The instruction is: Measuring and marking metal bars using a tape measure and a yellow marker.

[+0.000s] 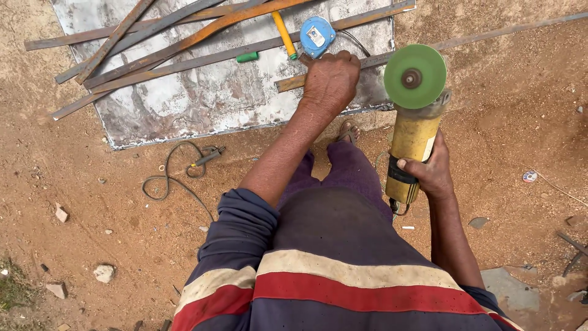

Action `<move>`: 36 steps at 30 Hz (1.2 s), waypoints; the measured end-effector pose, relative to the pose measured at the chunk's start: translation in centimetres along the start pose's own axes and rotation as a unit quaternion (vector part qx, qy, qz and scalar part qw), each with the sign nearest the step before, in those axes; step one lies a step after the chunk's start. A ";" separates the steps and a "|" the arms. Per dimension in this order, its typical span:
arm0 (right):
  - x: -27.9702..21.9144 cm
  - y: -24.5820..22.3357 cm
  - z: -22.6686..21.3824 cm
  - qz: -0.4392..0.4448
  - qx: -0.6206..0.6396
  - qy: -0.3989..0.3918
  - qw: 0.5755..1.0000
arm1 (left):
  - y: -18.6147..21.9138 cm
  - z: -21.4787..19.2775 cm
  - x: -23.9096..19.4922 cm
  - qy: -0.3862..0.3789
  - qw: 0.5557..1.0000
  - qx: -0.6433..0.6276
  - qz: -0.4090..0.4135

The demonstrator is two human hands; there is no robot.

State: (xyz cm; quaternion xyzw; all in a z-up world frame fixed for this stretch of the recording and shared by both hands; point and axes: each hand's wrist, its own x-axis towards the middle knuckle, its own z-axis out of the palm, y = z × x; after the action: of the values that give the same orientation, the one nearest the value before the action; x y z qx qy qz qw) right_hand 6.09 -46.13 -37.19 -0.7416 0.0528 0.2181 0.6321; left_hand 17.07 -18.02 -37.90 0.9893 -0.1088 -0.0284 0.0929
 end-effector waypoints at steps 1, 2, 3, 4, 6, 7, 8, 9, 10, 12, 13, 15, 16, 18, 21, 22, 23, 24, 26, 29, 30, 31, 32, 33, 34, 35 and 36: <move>-0.1 -0.7 0.2 0.020 0.021 0.004 1.000 | 0.0 0.0 -0.2 0.015 1.000 0.015 0.018; -0.3 -1.3 0.4 0.040 0.042 0.008 0.998 | -0.1 0.0 -0.4 0.031 0.998 0.030 0.036; -0.4 -0.4 -0.1 0.040 0.041 0.012 0.998 | -0.2 0.3 -0.5 0.031 0.998 0.029 0.040; -0.5 0.6 -0.5 0.020 0.036 0.017 0.999 | -0.2 0.5 -0.6 0.039 0.996 0.055 0.060; -0.9 1.0 -0.8 0.000 0.030 0.022 0.999 | -0.5 1.0 -0.8 0.047 0.992 0.082 0.078; -1.0 0.3 -0.7 0.008 0.045 0.026 0.999 | -0.6 1.2 -0.9 0.050 0.987 0.112 0.100; -1.1 -0.3 -0.6 0.015 0.061 0.030 0.998 | -0.9 1.3 -0.9 0.052 0.981 0.143 0.121; -1.2 -0.1 -0.7 0.013 0.060 0.029 0.998 | -0.8 1.2 -1.0 0.054 0.981 0.143 0.119; -1.3 0.2 -0.9 0.010 0.054 0.036 0.998 | -0.8 1.2 -1.0 0.062 0.980 0.147 0.120; -1.7 0.4 -1.1 0.006 0.046 0.044 0.998 | -0.6 1.4 -1.2 0.072 0.979 0.150 0.120; -1.9 0.4 -1.1 0.002 0.050 0.047 0.998 | -0.6 1.8 -1.1 0.065 0.978 0.154 0.120; -2.2 0.8 -1.3 -0.001 0.054 0.052 0.997 | -0.5 1.9 -1.1 0.059 0.978 0.158 0.121; -2.3 1.1 -1.3 -0.003 0.068 0.055 0.996 | -0.5 1.8 -1.1 0.054 0.979 0.159 0.119; -2.6 1.1 -1.2 -0.003 0.082 0.060 0.995 | -0.7 1.9 -1.2 0.047 0.979 0.158 0.119; -3.0 0.6 -1.1 0.004 0.079 0.079 0.994 | -1.4 2.0 -1.4 0.038 0.977 0.158 0.140; -3.1 0.7 -1.3 0.007 0.051 0.083 0.995 | -1.8 1.7 -1.5 0.026 0.980 0.147 0.130; -3.2 1.0 -1.5 0.012 0.024 0.089 0.996 | -2.2 1.5 -1.7 0.012 0.983 0.135 0.120; -3.0 0.5 -2.0 0.014 0.024 0.100 0.995 | -3.0 0.8 -2.4 0.014 0.983 0.131 0.132; -3.3 0.0 -2.3 0.019 -0.020 0.093 0.995 | -4.9 -0.6 -4.7 0.034 0.987 0.118 0.101; -2.9 1.4 -3.9 0.035 -0.117 0.091 0.988 | -7.2 -2.8 -7.0 0.040 0.991 0.088 0.089; -3.1 1.0 -3.9 0.041 -0.117 0.100 0.987 | -7.7 -3.2 -7.5 0.038 0.991 0.083 0.098; -2.8 0.5 -3.8 0.042 -0.109 0.089 0.989 | -8.3 -3.6 -8.1 0.034 0.992 0.080 0.094; -2.4 0.0 -3.7 0.042 -0.100 0.078 0.991 | -9.0 -4.1 -8.7 0.030 0.993 0.077 0.089; -2.1 0.5 -4.1 0.041 -0.100 0.080 0.991 | -9.5 -4.3 -8.8 0.031 0.992 0.077 0.090; -1.8 1.1 -4.4 0.022 -0.116 0.080 0.990 | -10.1 -4.4 -8.8 0.028 0.992 0.085 0.086; -2.0 1.8 -4.8 0.008 -0.132 0.080 0.988 | -10.4 -4.6 -9.3 0.021 0.992 0.092 0.082; -1.6 1.3 -4.8 0.011 -0.131 0.081 0.988 | -10.6 -4.3 -9.4 0.017 0.992 0.090 0.084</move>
State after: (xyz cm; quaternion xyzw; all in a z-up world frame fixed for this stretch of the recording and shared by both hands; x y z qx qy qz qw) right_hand 5.40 -51.31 -37.25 -0.8327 0.0832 0.1696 0.5205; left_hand 10.44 -5.05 -35.33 0.9814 -0.1920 0.0067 0.0069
